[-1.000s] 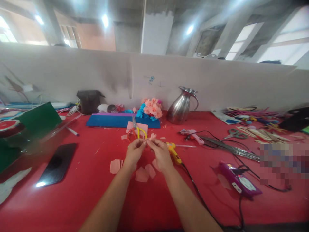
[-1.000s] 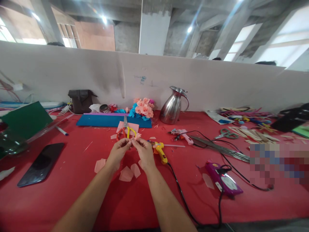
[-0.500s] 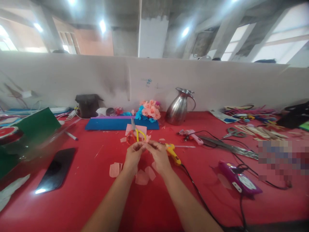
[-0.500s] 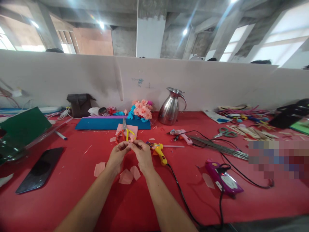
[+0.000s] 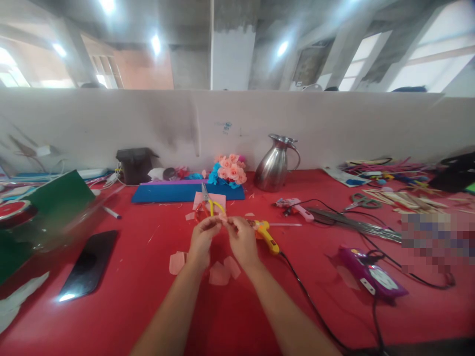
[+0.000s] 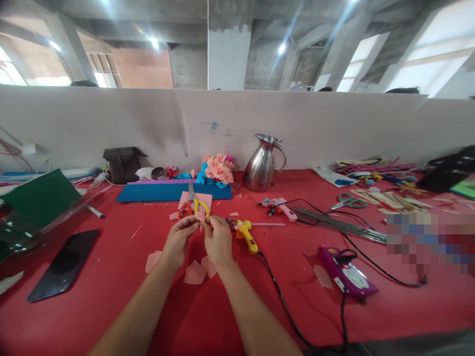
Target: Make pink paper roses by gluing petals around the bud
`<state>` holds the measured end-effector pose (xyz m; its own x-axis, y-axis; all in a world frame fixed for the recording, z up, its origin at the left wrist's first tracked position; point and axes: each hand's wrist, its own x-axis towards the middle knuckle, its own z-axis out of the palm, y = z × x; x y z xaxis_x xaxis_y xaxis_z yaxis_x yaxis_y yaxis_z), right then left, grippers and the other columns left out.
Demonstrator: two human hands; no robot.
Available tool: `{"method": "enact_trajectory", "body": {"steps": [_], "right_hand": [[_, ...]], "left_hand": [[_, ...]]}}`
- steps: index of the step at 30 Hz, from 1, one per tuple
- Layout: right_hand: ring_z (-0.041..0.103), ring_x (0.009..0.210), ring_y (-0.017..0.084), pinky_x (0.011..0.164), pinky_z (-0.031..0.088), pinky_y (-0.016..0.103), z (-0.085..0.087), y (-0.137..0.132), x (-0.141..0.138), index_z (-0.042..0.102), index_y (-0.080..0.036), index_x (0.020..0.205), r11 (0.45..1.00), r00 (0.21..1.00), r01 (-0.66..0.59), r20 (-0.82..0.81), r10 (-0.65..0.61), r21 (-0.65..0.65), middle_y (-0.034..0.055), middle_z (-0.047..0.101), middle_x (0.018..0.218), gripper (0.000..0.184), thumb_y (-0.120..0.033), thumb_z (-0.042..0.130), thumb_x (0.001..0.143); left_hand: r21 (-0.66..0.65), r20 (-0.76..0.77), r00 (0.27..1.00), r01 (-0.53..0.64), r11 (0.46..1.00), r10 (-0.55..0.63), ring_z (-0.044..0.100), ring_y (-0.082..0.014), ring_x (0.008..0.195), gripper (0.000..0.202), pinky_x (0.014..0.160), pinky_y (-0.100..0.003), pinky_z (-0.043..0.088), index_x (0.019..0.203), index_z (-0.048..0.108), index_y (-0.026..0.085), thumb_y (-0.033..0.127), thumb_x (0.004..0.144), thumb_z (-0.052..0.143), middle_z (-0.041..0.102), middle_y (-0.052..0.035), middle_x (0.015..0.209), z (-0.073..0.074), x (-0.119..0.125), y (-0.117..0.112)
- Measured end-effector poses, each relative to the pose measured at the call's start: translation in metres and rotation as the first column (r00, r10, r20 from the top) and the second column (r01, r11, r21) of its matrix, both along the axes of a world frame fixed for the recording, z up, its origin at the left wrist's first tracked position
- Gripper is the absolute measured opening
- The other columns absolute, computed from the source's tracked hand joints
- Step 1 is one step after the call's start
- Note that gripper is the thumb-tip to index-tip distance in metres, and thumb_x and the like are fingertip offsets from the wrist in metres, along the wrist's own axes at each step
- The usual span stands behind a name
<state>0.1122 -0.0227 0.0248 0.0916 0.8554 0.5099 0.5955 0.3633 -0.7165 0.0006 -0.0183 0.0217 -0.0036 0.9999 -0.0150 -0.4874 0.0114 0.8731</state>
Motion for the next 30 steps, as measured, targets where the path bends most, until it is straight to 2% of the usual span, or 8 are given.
{"method": "enact_trajectory", "body": {"steps": [3, 6, 11, 15, 19, 26, 30], "right_hand": [[0.059, 0.084, 0.023, 0.076, 0.044, 0.035, -0.002, -0.001, -0.001, 0.063, -0.017, 0.086, 0.999, 0.996, 0.036, 0.084, -0.034, -0.020, 0.0108, 0.067, 0.087, 0.020, -0.017, 0.043, 0.084], [0.060, 0.082, 0.023, 0.076, 0.044, 0.034, -0.002, -0.002, -0.002, 0.065, -0.017, 0.085, 0.999, 0.995, 0.030, 0.101, -0.025, -0.042, 0.0110, 0.067, 0.086, 0.022, -0.014, 0.043, 0.083], [0.060, 0.078, 0.021, 0.073, 0.044, 0.032, 0.000, -0.003, -0.002, 0.066, -0.018, 0.084, 0.998, 0.999, 0.005, 0.045, -0.002, -0.065, 0.0084, 0.068, 0.083, 0.017, -0.020, 0.049, 0.082], [0.059, 0.078, 0.022, 0.072, 0.044, 0.032, 0.000, -0.003, -0.002, 0.066, -0.018, 0.082, 0.999, 0.999, 0.027, 0.040, -0.025, -0.040, 0.0087, 0.068, 0.081, 0.016, -0.025, 0.052, 0.082], [0.059, 0.078, 0.021, 0.072, 0.043, 0.032, 0.000, -0.004, -0.002, 0.066, -0.018, 0.080, 0.999, 0.997, 0.024, 0.069, -0.021, -0.043, 0.0082, 0.068, 0.080, 0.014, -0.022, 0.053, 0.080], [0.060, 0.078, 0.020, 0.073, 0.043, 0.032, 0.002, -0.005, -0.004, 0.067, -0.020, 0.078, 0.998, 0.996, -0.053, 0.076, 0.056, -0.038, 0.0064, 0.069, 0.080, 0.012, -0.021, 0.055, 0.080], [0.060, 0.078, 0.021, 0.073, 0.044, 0.032, 0.002, -0.005, -0.004, 0.067, -0.020, 0.078, 0.997, 0.996, -0.070, 0.049, 0.072, -0.043, 0.0065, 0.069, 0.079, 0.012, -0.022, 0.056, 0.079]], "left_hand": [[0.021, -0.019, 1.000, 0.013, 1.000, -0.013, 0.060, -0.0171, 0.087, 0.020, 0.085, -0.027, 0.040, 0.080, 0.071, 0.017, 0.019, 0.061, 0.070, 0.069, -0.0059, 0.087, 0.001, 0.000, -0.001], [0.041, -0.055, 0.998, 0.012, 0.999, -0.010, 0.059, -0.0162, 0.085, 0.019, 0.084, -0.026, 0.041, 0.079, 0.071, 0.016, 0.019, 0.060, 0.072, 0.068, -0.0051, 0.085, 0.002, 0.000, -0.002], [-0.001, -0.043, 0.999, -0.001, 1.000, 0.001, 0.059, -0.0139, 0.080, 0.021, 0.080, -0.024, 0.041, 0.078, 0.071, 0.016, 0.024, 0.059, 0.075, 0.068, -0.0039, 0.082, 0.003, 0.000, -0.002], [-0.038, 0.011, 1.000, -0.014, 0.999, 0.014, 0.057, -0.0111, 0.072, 0.021, 0.071, -0.022, 0.041, 0.076, 0.070, 0.017, 0.033, 0.063, 0.073, 0.066, -0.0030, 0.077, 0.005, -0.002, -0.002], [-0.029, 0.017, 0.999, -0.032, 0.999, 0.032, 0.054, -0.0093, 0.068, 0.017, 0.064, -0.019, 0.039, 0.071, 0.066, 0.018, 0.034, 0.067, 0.069, 0.064, -0.0011, 0.074, 0.010, -0.005, -0.003], [-0.010, 0.030, 0.999, 0.045, 0.999, -0.044, 0.055, -0.0113, 0.071, 0.012, 0.066, -0.021, 0.039, 0.060, 0.060, 0.017, 0.026, 0.064, 0.067, 0.063, -0.0028, 0.076, 0.015, -0.011, -0.002], [-0.061, 0.049, 0.997, 0.055, 0.997, -0.052, 0.056, -0.0122, 0.074, 0.013, 0.067, -0.021, 0.040, 0.064, 0.062, 0.017, 0.030, 0.066, 0.065, 0.064, -0.0034, 0.081, 0.013, -0.012, 0.000]]}}
